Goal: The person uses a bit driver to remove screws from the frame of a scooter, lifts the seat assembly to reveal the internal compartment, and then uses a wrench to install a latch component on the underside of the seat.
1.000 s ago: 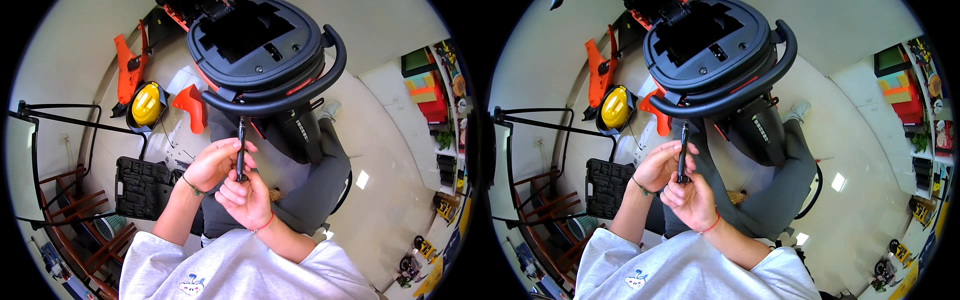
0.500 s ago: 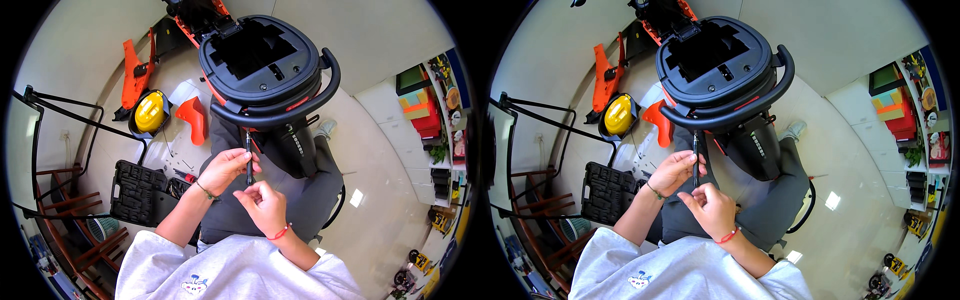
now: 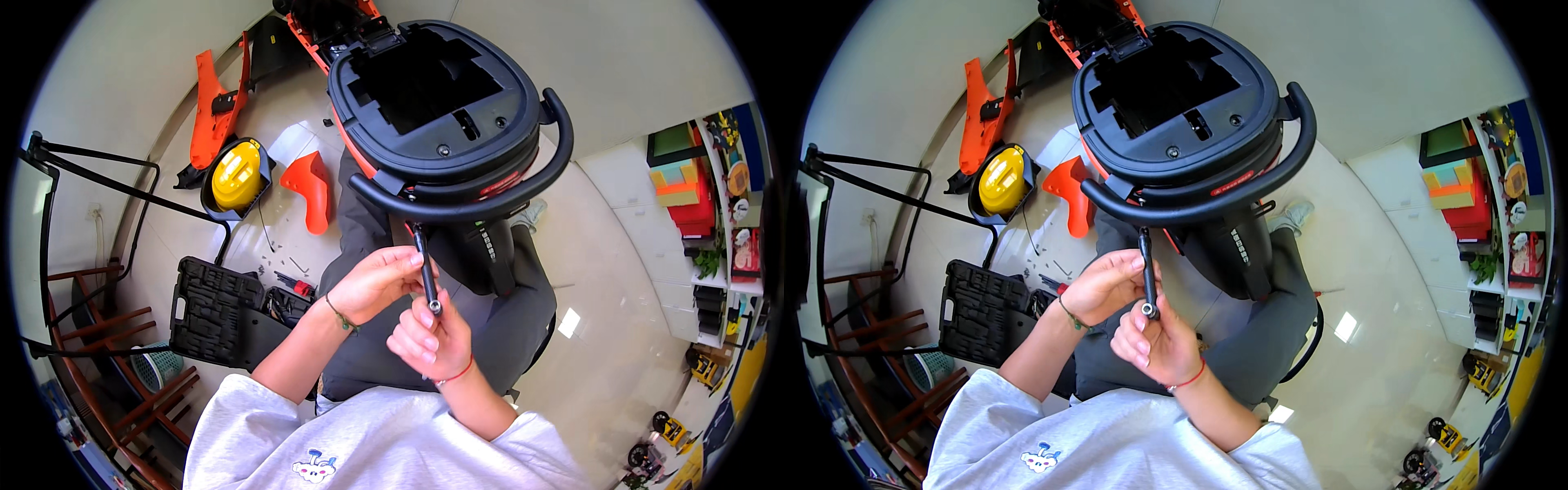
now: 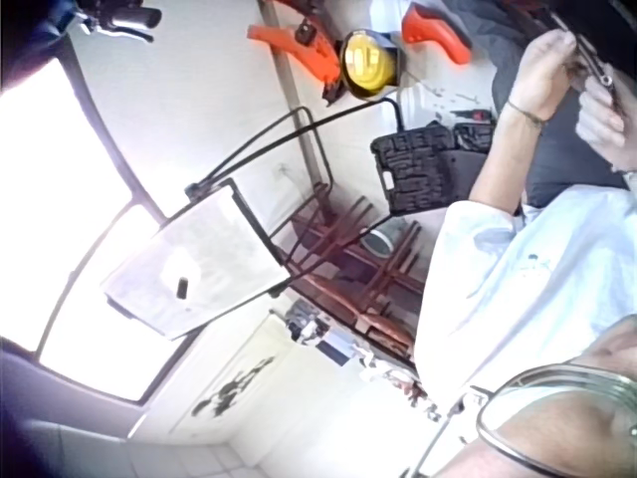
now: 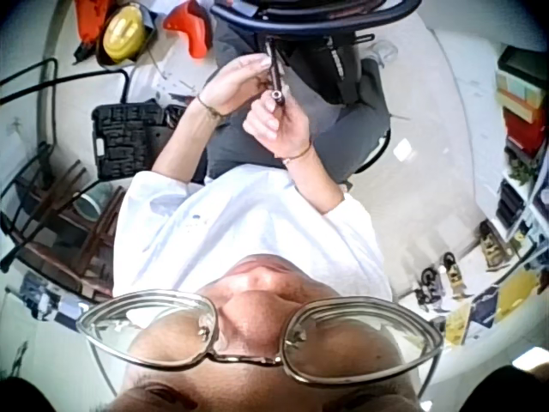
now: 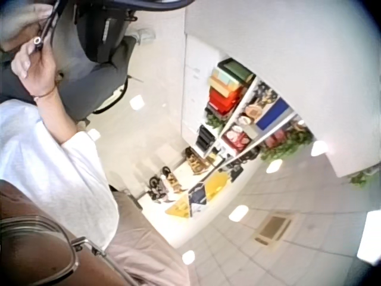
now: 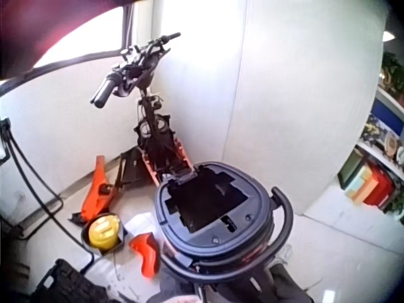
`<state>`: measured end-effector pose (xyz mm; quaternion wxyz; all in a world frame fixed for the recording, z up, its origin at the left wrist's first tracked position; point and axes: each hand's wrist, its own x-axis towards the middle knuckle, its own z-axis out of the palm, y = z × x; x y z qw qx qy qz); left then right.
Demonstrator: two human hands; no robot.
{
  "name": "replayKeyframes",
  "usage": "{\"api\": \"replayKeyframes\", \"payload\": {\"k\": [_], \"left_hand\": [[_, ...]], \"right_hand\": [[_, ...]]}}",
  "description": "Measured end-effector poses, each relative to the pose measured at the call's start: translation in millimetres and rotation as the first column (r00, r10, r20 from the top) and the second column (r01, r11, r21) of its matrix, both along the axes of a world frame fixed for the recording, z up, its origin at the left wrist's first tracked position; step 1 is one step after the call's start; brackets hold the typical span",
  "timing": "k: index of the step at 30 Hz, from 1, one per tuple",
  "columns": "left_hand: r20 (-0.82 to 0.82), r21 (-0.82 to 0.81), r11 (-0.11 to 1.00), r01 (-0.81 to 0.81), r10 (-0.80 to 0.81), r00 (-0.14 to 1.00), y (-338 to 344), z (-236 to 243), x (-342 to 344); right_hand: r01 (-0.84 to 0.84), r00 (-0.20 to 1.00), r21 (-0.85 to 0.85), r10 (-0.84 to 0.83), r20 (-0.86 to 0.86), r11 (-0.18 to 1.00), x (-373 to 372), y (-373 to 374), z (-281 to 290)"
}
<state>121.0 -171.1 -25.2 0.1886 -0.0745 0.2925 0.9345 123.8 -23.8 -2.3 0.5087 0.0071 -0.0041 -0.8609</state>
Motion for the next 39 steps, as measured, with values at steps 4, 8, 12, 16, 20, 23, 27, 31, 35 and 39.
{"api": "replayKeyframes", "payload": {"k": [4,8,12,16,20,23,27,31,35,39], "left_hand": [[-0.009,0.020,1.000,-0.016,0.016,1.000,-8,-12,6],[0.008,-0.107,0.994,0.016,-0.015,1.000,-12,-16,8],[0.030,-0.165,0.986,0.002,0.002,1.000,-8,-22,8],[0.079,-0.128,0.992,-0.003,0.014,0.997,-11,-16,9],[0.060,-0.075,0.997,-0.030,0.034,0.998,-10,-12,5],[0.079,-0.073,0.997,-0.007,0.013,0.997,-12,-13,3],[0.184,-0.105,0.994,0.027,-0.007,0.983,-16,-3,-1],[0.224,-0.189,0.981,0.035,0.009,0.975,-16,0,-4],[0.250,-0.228,0.973,0.035,0.023,0.968,-12,2,-5],[0.268,-0.223,0.975,0.019,0.043,0.962,-13,3,-3]], "right_hand": [[-0.033,0.998,0.152,0.040,-0.044,0.988,14,-7,-10],[0.240,0.827,0.776,0.296,-0.478,0.583,8,9,4],[0.654,0.402,0.705,0.663,-0.631,0.275,2,10,5],[0.799,0.022,0.446,0.721,-0.692,0.404,-10,5,-3],[0.488,0.560,0.722,0.459,-0.690,0.491,2,-3,6],[-0.116,0.993,0.443,0.120,0.021,0.889,19,1,-18],[-0.139,0.986,0.499,0.168,-0.014,0.856,12,6,-28],[0.791,0.324,0.576,0.656,-0.681,0.207,3,14,-19],[0.906,-0.032,0.348,0.859,-0.510,0.240,-17,4,15],[0.874,-0.114,0.411,0.933,-0.341,0.257,-20,-6,16]]}}
